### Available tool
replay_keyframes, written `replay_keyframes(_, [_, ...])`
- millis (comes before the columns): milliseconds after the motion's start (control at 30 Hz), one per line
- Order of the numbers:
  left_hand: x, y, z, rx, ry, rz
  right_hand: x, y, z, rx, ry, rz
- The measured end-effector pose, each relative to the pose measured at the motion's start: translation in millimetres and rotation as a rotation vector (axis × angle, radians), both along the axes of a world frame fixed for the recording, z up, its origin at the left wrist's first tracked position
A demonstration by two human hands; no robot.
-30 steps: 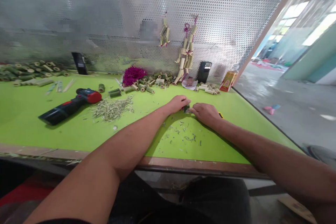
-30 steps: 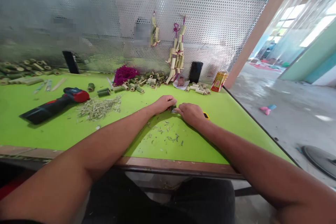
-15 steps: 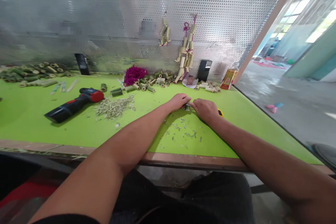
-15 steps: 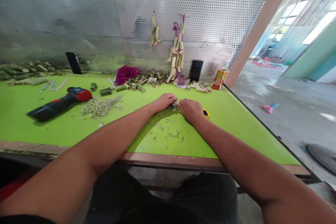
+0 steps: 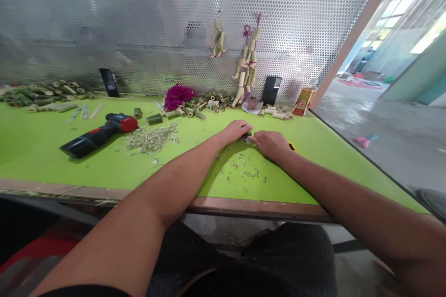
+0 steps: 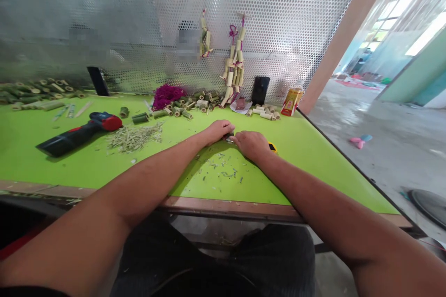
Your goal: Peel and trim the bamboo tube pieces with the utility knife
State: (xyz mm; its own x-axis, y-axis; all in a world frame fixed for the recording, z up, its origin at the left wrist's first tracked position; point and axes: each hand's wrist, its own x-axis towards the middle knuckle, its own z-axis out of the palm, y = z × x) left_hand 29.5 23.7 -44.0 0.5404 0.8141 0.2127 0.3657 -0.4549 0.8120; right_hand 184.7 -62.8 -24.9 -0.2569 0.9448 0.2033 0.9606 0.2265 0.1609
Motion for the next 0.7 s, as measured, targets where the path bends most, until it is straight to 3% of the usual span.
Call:
replay_keyframes(233, [1.4,-0.2,0.1,-0.094,-0.080,0.103,-2.1,-8.6,-1.2,-0.043,-0.044,0.199])
replay_keyframes(433, [0.5,-6.7,2.8,-0.043,-0.057,0.013,1.8,-2.8,-0.7,0.037,0.070,-0.051])
replay_keyframes(567, [0.9,-7.1,2.7,-0.032,-0.031,0.017,2.9,2.4,-0.3,0.059,0.104,-0.081])
replay_keyframes(700, [1.4,-4.7,2.5,-0.012,0.001,0.008,1.6,1.8,-1.1,0.045,0.086,-0.015])
